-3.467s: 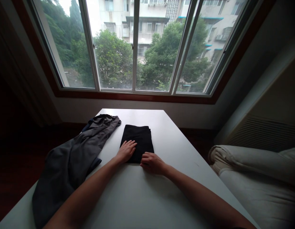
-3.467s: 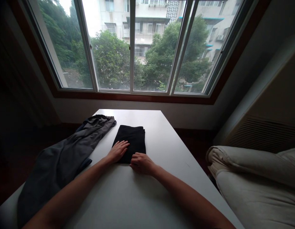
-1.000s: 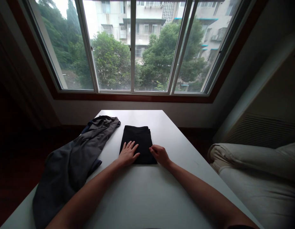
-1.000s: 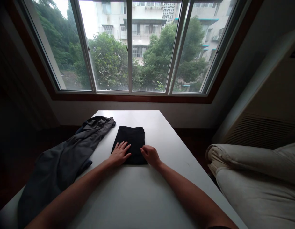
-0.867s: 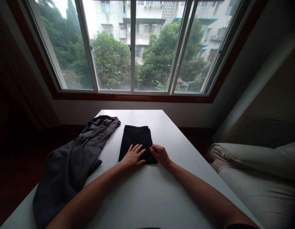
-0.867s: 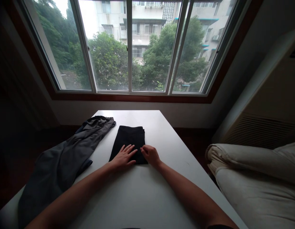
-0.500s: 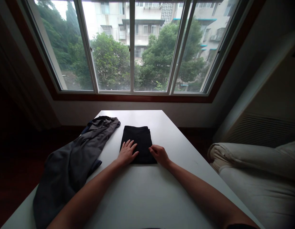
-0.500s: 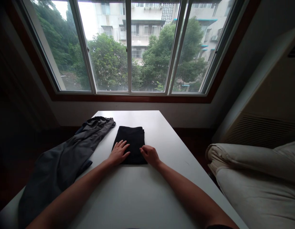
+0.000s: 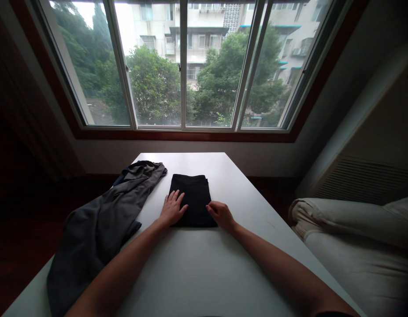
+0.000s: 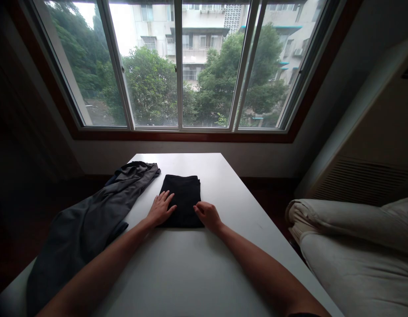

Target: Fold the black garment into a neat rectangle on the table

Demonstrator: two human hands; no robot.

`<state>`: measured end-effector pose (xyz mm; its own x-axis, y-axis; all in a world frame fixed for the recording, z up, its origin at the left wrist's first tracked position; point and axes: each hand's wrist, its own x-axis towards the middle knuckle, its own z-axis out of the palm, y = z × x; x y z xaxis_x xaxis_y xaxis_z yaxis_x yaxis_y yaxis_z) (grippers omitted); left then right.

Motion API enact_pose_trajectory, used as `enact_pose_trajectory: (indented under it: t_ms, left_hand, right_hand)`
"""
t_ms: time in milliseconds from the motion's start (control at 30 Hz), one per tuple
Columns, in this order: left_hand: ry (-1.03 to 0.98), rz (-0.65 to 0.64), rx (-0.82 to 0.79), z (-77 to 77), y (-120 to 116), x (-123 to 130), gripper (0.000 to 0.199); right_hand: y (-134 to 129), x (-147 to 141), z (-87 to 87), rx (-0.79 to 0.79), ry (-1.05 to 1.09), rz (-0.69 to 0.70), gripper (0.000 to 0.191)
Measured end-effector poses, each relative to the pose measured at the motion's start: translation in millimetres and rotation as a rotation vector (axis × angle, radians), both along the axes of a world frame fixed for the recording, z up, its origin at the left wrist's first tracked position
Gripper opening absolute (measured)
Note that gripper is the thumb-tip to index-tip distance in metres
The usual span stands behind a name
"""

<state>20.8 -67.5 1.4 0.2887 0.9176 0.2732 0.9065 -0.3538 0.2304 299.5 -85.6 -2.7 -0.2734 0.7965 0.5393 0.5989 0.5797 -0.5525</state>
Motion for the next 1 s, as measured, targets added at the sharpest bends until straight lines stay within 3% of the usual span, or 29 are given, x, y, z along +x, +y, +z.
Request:
enact_pose_trajectory:
  t_ms: [100, 300, 467, 633, 800, 1000]
  left_hand:
    - [0.048, -0.047, -0.145, -8.6, 1, -2, 0.067]
    - [0.05, -0.041, -0.064, -8.7, -5, 2, 0.072]
    - [-0.004, 0.054, -0.037, -6.9, -1, -1, 0.071]
    - [0.032, 0.14, -0.142, -11.3, 7, -7, 0.076]
    - [0.043, 0.122, -0.098, -10.5, 4, -4, 0.074]
    - [0.049, -0.055, -0.108, -7.6, -10, 11, 0.077]
  right_hand:
    - [-1, 0, 1.4, -0.009, -0.001, 0.001, 0.039]
    - [-3, -2, 3.8, -0.021, -0.004, -0.004, 0.042]
    - [-2, -1, 3.7, -0.026, -0.009, -0.001, 0.043]
    - [-2, 0, 2.6, -0.036, -0.008, 0.021, 0.041]
    - [-2, 0, 1.9, -0.035, -0.004, 0.018, 0.041]
    - [-4, -2, 5.7, -0.036, -0.012, 0.016, 0.042]
